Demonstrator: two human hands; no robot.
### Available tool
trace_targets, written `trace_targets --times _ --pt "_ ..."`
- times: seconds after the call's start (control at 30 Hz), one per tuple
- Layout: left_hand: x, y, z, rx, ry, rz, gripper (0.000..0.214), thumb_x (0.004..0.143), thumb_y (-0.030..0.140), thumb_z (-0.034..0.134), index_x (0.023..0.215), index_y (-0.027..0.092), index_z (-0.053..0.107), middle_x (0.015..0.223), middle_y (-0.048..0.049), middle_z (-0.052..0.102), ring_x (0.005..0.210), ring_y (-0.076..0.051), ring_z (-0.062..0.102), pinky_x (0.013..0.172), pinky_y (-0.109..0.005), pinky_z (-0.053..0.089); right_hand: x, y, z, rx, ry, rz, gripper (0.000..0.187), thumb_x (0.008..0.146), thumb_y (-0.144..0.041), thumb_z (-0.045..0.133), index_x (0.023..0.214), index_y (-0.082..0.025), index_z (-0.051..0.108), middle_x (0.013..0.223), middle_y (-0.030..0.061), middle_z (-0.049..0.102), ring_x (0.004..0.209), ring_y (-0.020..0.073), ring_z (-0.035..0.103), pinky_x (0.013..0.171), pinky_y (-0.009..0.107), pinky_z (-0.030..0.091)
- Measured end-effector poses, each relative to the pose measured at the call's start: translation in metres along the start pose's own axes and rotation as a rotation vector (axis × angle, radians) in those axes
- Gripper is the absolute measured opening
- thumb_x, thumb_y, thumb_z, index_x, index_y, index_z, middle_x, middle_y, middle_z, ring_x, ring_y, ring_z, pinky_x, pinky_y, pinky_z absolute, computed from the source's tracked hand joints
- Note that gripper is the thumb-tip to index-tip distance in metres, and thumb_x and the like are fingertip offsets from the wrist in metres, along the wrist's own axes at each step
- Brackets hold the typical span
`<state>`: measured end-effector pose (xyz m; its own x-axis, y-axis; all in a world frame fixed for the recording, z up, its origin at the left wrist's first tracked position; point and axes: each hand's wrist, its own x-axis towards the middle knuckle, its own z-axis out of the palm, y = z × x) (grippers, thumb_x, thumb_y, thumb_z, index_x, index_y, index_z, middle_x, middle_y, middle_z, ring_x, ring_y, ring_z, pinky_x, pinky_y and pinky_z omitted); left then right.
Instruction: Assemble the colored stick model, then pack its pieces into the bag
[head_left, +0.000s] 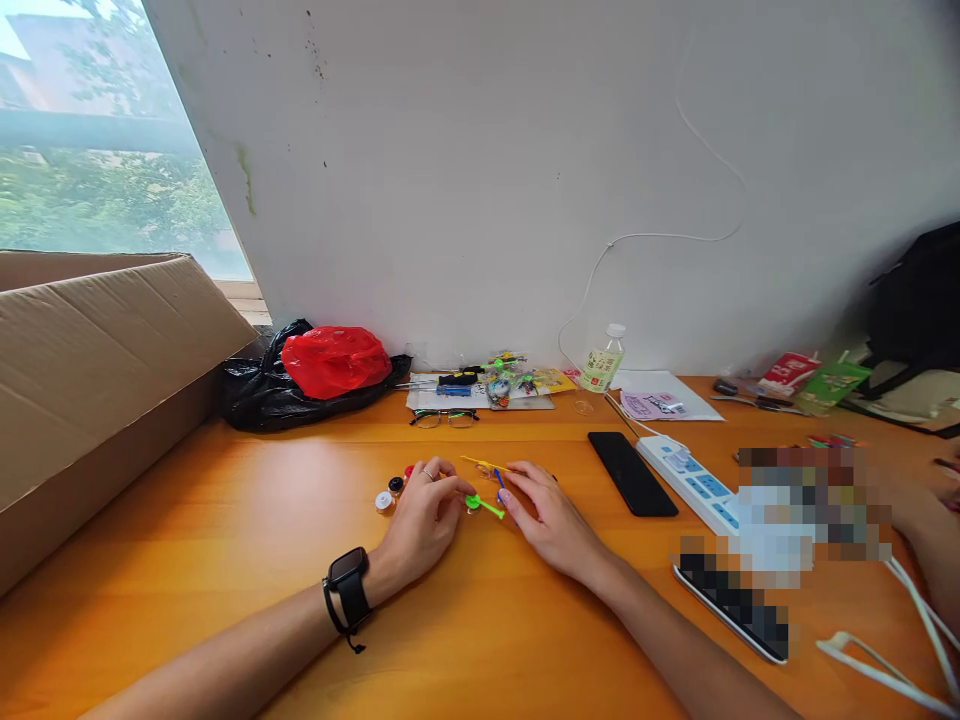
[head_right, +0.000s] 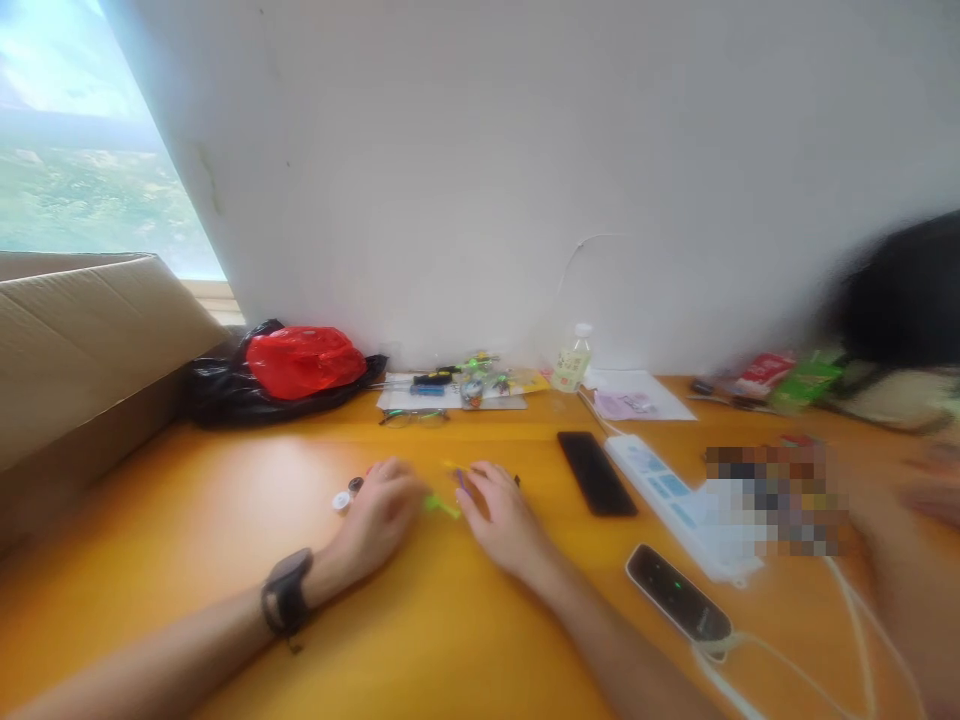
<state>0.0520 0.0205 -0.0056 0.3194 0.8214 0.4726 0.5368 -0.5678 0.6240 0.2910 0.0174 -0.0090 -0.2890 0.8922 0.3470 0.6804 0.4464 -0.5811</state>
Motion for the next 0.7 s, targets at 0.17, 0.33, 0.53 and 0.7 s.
trace_targets --times 0.17,0.33,0.53,0.7 --pt "-0.002 0.001 -0.001 -0.053 -0.039 -0.103 0.023 0.1 0.018 0.052 0.105 0.021 0.075 0.081 -0.0023 0.07 0.069 -0.018 0.06 0.067 -0.029 0.042 -0.001 -0.01 -0.004 0.031 -0.003 -0.08 0.03 0.108 -0.034 0.055 0.129 -0.021 0.072 0.136 0.0125 0.068 0.129 0.0288 0.062 0.115 0.047 0.049" --pt "-0.002 0.008 -0.004 -0.007 -0.081 -0.063 0.016 0.095 0.031 0.068 0.107 0.022 0.074 0.087 -0.0026 0.073 0.075 -0.018 0.064 0.069 -0.027 0.043 -0.002 -0.017 -0.008 0.02 -0.028 -0.151 0.024 0.107 -0.028 0.057 0.125 -0.023 0.072 0.129 0.0103 0.07 0.123 0.0271 0.062 0.11 0.045 0.05" --pt "-0.002 0.007 -0.003 0.022 -0.114 -0.108 0.011 0.093 0.021 0.063 0.097 0.021 0.073 0.081 -0.0018 0.074 0.069 -0.017 0.063 0.062 -0.026 0.037 -0.003 -0.02 -0.01 0.013 -0.043 -0.122 0.019 0.104 -0.025 0.061 0.117 -0.023 0.074 0.124 0.0105 0.069 0.118 0.0273 0.065 0.106 0.044 0.052" --pt "-0.001 0.006 -0.002 -0.006 -0.107 -0.113 0.012 0.094 0.02 0.061 0.094 0.021 0.073 0.083 -0.0029 0.076 0.07 -0.018 0.064 0.062 -0.027 0.037 -0.004 -0.023 -0.012 -0.032 -0.035 -0.068 0.016 0.099 -0.025 0.067 0.114 -0.024 0.071 0.115 0.008 0.07 0.107 0.0263 0.067 0.095 0.039 0.055"
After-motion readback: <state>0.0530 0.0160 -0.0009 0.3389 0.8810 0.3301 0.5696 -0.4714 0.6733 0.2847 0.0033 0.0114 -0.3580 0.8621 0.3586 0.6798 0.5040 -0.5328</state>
